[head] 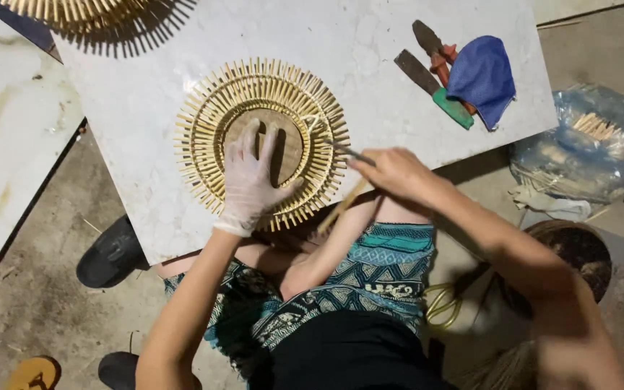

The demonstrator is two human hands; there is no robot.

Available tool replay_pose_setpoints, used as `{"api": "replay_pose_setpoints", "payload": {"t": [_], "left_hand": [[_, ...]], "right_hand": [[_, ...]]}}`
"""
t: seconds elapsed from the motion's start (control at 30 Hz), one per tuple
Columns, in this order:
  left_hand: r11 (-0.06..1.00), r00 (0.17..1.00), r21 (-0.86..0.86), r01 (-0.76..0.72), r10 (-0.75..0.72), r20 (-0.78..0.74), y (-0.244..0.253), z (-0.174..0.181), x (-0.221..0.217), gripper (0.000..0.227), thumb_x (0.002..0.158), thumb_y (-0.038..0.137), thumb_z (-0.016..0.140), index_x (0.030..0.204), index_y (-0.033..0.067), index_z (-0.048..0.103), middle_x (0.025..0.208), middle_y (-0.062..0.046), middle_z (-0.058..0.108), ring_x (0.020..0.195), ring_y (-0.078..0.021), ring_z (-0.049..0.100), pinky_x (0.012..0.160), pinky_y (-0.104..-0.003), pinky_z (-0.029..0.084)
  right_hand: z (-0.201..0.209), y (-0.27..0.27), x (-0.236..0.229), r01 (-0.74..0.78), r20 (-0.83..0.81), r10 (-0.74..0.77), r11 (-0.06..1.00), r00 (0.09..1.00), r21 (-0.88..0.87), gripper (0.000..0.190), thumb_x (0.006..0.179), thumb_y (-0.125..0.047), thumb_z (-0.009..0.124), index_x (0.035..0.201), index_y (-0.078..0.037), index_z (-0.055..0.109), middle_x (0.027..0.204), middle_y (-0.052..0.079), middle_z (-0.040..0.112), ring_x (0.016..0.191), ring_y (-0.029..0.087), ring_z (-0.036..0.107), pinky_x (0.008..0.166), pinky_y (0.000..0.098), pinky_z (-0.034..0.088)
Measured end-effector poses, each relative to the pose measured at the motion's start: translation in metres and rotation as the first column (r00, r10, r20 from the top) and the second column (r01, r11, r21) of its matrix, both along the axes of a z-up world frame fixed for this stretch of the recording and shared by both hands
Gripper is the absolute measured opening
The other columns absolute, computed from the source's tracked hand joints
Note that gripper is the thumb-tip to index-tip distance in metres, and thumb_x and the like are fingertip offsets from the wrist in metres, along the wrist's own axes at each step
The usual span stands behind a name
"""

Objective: The recorder uses a metal file to sand and refine the inner and outer edges of a circular bamboo structure on a workshop table.

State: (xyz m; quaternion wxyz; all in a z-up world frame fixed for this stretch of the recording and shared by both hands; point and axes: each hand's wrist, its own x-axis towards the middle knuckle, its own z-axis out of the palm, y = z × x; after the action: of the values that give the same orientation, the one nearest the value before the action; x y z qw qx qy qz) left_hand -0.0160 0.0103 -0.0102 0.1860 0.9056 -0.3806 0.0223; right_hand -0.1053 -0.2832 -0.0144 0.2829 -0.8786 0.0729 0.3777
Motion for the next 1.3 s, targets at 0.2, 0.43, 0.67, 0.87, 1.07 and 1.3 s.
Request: {"api": "replay_pose_setpoints", "payload": {"t": [0.2, 0.43, 0.67, 0.87, 1.07, 1.3], "left_hand": [[0.998, 0.999, 0.062, -0.028, 0.030, -0.026, -0.002, 0.006, 0.004, 0.115, 0.069, 0.060, 0.085, 0.159, 0.0088, 0.034, 0.157, -0.026, 0.036, 0.143, -0.0427, 0.037, 0.115, -0.056, 0.031], [0.997, 0.999, 0.070, -0.028, 0.031, -0.040, -0.004, 0.006, 0.002, 0.115, 0.071, 0.058, 0.086, 0.159, 0.0074, 0.033, 0.159, -0.027, 0.033, 0.143, -0.0443, 0.035, 0.116, -0.058, 0.029], [0.995, 0.998, 0.088, -0.036, 0.040, -0.041, -0.005, 0.005, 0.000, 0.114, 0.072, 0.059, 0.086, 0.160, 0.0103, 0.033, 0.160, -0.026, 0.033, 0.134, -0.0451, 0.040, 0.114, -0.056, 0.033], [0.997, 1.000, 0.074, -0.011, 0.011, 0.010, 0.010, -0.011, 0.008, 0.107, 0.082, 0.066, 0.081, 0.162, 0.0118, 0.035, 0.164, -0.024, 0.032, 0.139, -0.0452, 0.041, 0.116, -0.056, 0.033], [0.992, 0.991, 0.114, -0.057, 0.043, 0.128, -0.001, 0.004, 0.035, 0.102, 0.082, 0.074, 0.076, 0.159, 0.0156, 0.043, 0.165, -0.026, 0.027, 0.150, -0.0474, 0.028, 0.117, -0.063, 0.025], [0.983, 0.993, 0.151, -0.102, 0.109, -0.040, -0.002, 0.000, 0.039, 0.095, 0.080, 0.066, 0.076, 0.157, 0.0182, 0.046, 0.165, -0.026, 0.029, 0.151, -0.0454, 0.025, 0.118, -0.060, 0.023]], "right_hand": [[-0.045, -0.036, 0.012, -0.030, 0.332, 0.037, 0.999, 0.942, -0.027, 0.050, 0.101, -0.052, 0.058, 0.099, -0.008, 0.080, 0.069, 0.012, 0.065, 0.060, 0.024, 0.058, 0.058, 0.0384, 0.045], [-0.010, -0.040, -0.017, 0.611, 0.016, -0.758, 0.538, 0.652, 0.580, 0.032, 0.102, -0.031, 0.063, 0.107, -0.002, 0.075, 0.073, -0.001, 0.061, 0.051, 0.004, 0.043, 0.044, 0.0228, 0.033], [-0.060, -0.007, -0.028, 0.766, -0.083, -0.929, 0.244, 0.360, 0.594, 0.032, 0.104, -0.029, 0.062, 0.101, -0.001, 0.077, 0.068, 0.000, 0.057, 0.047, 0.004, 0.038, 0.041, 0.0231, 0.028], [-0.055, -0.007, -0.028, 0.735, -0.022, -0.919, 0.300, 0.393, 0.608, 0.031, 0.102, -0.028, 0.062, 0.098, -0.001, 0.077, 0.067, 0.000, 0.059, 0.046, 0.005, 0.044, 0.042, 0.0246, 0.034], [-0.058, -0.001, -0.027, 0.741, -0.024, -0.925, 0.289, 0.380, 0.607, 0.032, 0.102, -0.028, 0.061, 0.098, 0.000, 0.076, 0.068, 0.000, 0.060, 0.046, 0.006, 0.046, 0.042, 0.0249, 0.036], [-0.054, 0.000, -0.024, 0.737, 0.000, -0.923, 0.308, 0.385, 0.602, 0.030, 0.102, -0.026, 0.062, 0.096, 0.000, 0.076, 0.067, 0.000, 0.060, 0.047, 0.006, 0.048, 0.042, 0.0246, 0.037]]}}
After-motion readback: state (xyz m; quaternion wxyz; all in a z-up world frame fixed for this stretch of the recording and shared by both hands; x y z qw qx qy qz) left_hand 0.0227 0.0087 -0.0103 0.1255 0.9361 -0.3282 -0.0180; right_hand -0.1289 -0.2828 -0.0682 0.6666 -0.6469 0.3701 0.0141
